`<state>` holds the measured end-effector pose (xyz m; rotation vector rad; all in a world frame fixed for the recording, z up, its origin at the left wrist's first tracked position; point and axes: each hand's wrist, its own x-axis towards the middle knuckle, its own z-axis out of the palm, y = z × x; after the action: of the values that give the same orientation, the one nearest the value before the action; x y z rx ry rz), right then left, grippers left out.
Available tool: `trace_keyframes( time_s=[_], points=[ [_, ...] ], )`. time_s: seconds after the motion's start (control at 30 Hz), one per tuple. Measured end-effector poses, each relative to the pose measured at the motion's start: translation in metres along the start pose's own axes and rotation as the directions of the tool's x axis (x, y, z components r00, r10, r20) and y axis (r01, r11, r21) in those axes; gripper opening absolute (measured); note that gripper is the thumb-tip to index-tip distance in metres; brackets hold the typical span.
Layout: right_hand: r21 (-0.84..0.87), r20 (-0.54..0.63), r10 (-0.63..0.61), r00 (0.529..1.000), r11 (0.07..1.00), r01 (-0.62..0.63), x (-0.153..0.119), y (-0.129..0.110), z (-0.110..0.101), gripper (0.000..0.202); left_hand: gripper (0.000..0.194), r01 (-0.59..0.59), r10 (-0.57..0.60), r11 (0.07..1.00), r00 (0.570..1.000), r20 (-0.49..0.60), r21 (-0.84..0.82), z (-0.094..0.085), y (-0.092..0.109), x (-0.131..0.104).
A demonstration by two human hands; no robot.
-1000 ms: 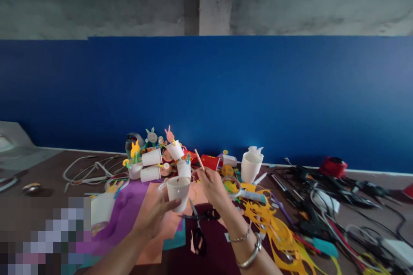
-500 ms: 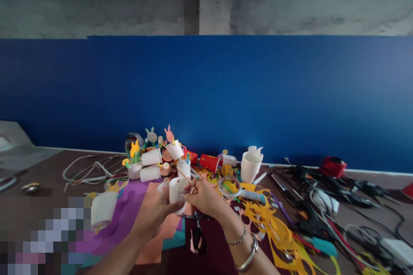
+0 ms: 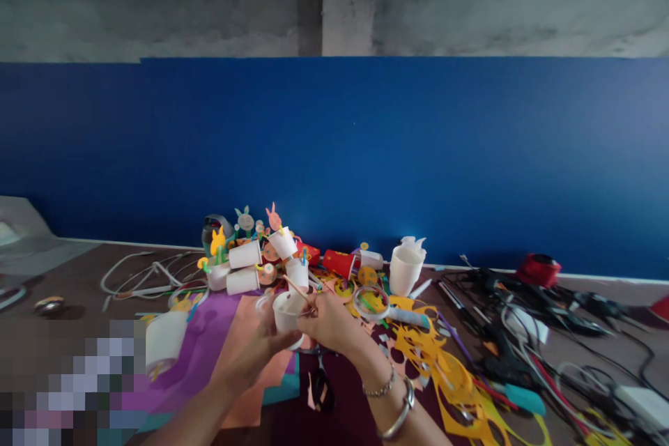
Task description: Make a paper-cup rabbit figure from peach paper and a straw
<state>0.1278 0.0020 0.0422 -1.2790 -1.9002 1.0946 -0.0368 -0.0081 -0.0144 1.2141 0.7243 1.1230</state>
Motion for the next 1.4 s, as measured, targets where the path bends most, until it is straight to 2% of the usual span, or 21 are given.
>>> trace_keyframes(
  time_s=[0.03,0.1,0.17,0.2,0.3,0.4,0.5,0.57,0.67,0.77,1.0,1.2,1.3,1.4],
  points=[
    [0.020,0.015,0.004,1.000,1.000,-0.004,0.000,0.000,-0.001,0.002,0.062,0.001,-0.001,1.000,1.000,-0.002,0.015,-0.001,0.000,0.000],
    [0.090,0.008,-0.010,1.000,0.996,0.010,0.001,0.000,-0.006,0.012,0.061,-0.011,0.012,0.998,1.000,-0.022,0.057,-0.003,0.003,0.000],
    [0.215,-0.113,-0.044,0.993,0.974,0.067,-0.001,-0.002,-0.016,0.023,0.060,-0.030,0.034,0.995,0.999,-0.038,0.096,-0.006,0.006,0.000],
    [0.278,-0.216,-0.061,0.974,0.953,0.122,-0.002,-0.004,-0.022,0.027,0.060,-0.034,0.038,0.994,0.999,-0.034,0.106,-0.007,0.007,0.000],
    [0.358,-0.488,-0.057,0.871,0.897,0.259,-0.004,-0.005,-0.040,0.036,0.060,-0.002,0.000,0.997,1.000,0.029,0.076,-0.011,0.009,-0.001],
    [0.475,-0.561,0.075,0.824,0.845,0.247,-0.002,0.001,-0.050,0.036,0.059,0.046,-0.044,0.999,0.991,0.123,-0.011,-0.015,0.003,-0.001],
    [0.659,-0.550,0.259,0.794,0.718,0.222,0.006,0.011,-0.049,0.033,0.057,0.069,-0.059,0.996,0.989,0.138,-0.064,-0.019,-0.006,0.001],
    [0.682,-0.541,0.309,0.782,0.705,0.194,0.010,0.016,-0.043,0.032,0.055,0.068,-0.057,0.994,0.989,0.137,-0.080,-0.021,-0.011,0.002],
    [0.671,-0.511,0.329,0.794,0.730,0.129,0.014,0.018,-0.033,0.034,0.053,0.082,-0.063,0.989,0.986,0.153,-0.120,-0.020,-0.013,0.002],
    [0.689,-0.462,0.349,0.815,0.720,0.082,0.017,0.020,-0.024,0.036,0.051,0.090,-0.073,0.984,0.990,0.117,-0.154,-0.015,-0.008,0.000],
    [0.780,-0.316,0.413,0.854,0.626,-0.014,0.027,0.036,-0.015,0.034,0.054,0.039,-0.031,0.997,0.994,0.109,-0.065,-0.011,0.006,-0.004],
    [0.795,-0.246,0.430,0.869,0.602,-0.073,0.028,0.038,-0.013,0.032,0.060,0.019,-0.009,0.998,0.983,0.185,-0.053,-0.015,0.001,-0.003],
    [0.802,-0.173,0.435,0.884,0.584,-0.130,0.028,0.037,-0.011,0.029,0.059,-0.020,0.028,0.999,0.977,0.211,-0.042,-0.015,-0.002,-0.003],
    [0.792,-0.094,0.424,0.901,0.580,-0.190,0.027,0.038,-0.009,0.026,0.065,-0.008,0.023,0.998,0.965,0.263,-0.058,-0.014,-0.004,-0.003]
  ],
)
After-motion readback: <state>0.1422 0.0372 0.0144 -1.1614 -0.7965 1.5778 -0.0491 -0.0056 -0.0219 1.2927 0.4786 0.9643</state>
